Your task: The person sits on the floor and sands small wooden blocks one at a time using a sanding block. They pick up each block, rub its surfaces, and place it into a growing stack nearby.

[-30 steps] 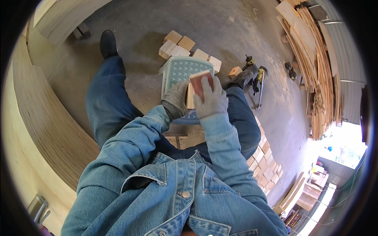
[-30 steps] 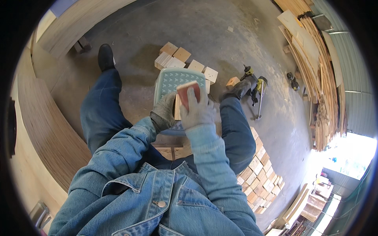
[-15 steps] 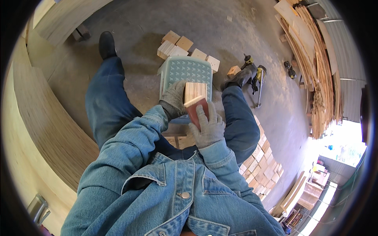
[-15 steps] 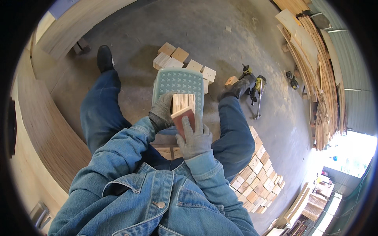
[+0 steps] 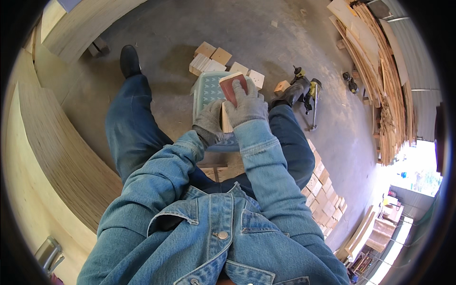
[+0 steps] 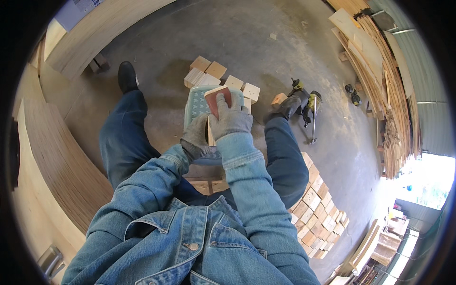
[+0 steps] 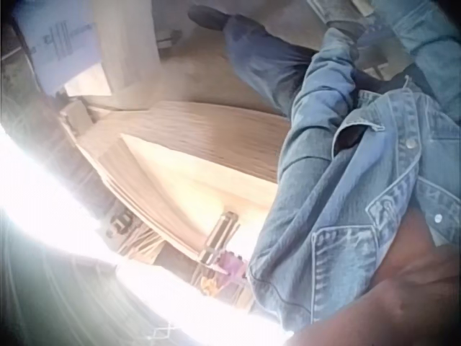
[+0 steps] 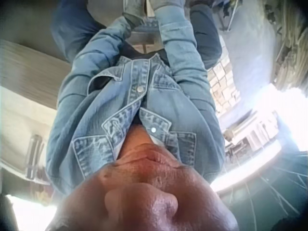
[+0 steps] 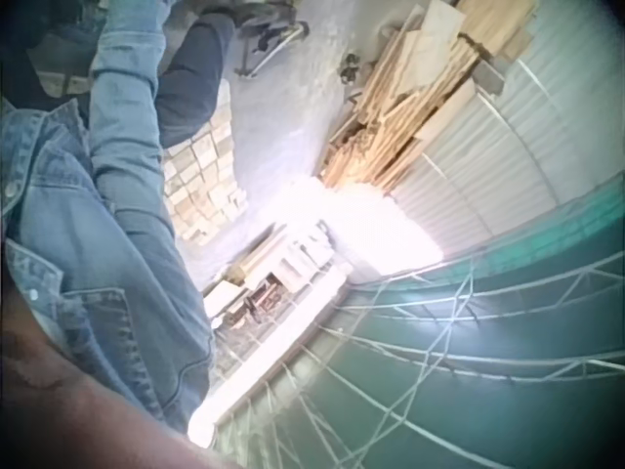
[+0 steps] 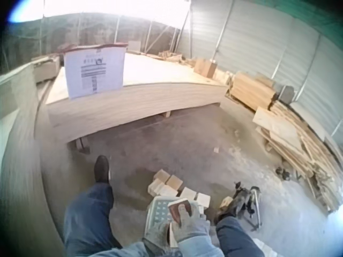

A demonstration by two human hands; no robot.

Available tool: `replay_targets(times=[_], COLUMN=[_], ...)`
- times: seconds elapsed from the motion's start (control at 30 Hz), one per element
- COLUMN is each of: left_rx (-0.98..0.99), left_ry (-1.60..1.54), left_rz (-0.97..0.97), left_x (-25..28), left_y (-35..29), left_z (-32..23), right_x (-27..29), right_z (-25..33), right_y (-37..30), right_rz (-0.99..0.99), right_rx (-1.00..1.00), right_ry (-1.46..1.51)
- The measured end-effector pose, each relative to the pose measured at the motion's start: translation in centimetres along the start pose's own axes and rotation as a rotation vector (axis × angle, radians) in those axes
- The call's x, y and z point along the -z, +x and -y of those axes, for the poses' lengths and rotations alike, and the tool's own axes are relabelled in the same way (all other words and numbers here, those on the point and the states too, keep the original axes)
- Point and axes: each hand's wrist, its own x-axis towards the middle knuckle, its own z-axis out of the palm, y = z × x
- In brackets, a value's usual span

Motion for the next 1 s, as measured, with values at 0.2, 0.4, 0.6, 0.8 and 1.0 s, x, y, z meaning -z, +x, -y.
replay_targets(times=[0.2, 0.4, 0.6, 0.8, 1.0], left_rx=[-0.037, 0.023, -0.118, -0.085, 0.025], left_ry=[0.09, 0.008, 0.044, 0.031, 0.085], left_rz=[-0.026, -0.089, -0.129, -0.137, 0.003], left_x=[-0.3, 0.4, -0.6, 0.1, 0.2], left_y=[-0.3, -1.0, -0.8, -0.7, -0.8], left_z=[0.7, -1.6, 0.5, -0.4, -0.1], right_x=[1.5, 1.9, 0.8, 1.1, 0.9], right_z=[-0.7, -1.4, -1.0, -1.1, -2.3], right_y=[-10.3, -14.4, -4.0, 2.2, -9.4], right_rz=[0.081, 0.046, 0.033, 0.144, 0.019], right_rx=[0.121, 0.166, 0.014, -0.143, 0.003], right_ry=[0.101, 0.131, 0.067, 0.016, 0.053])
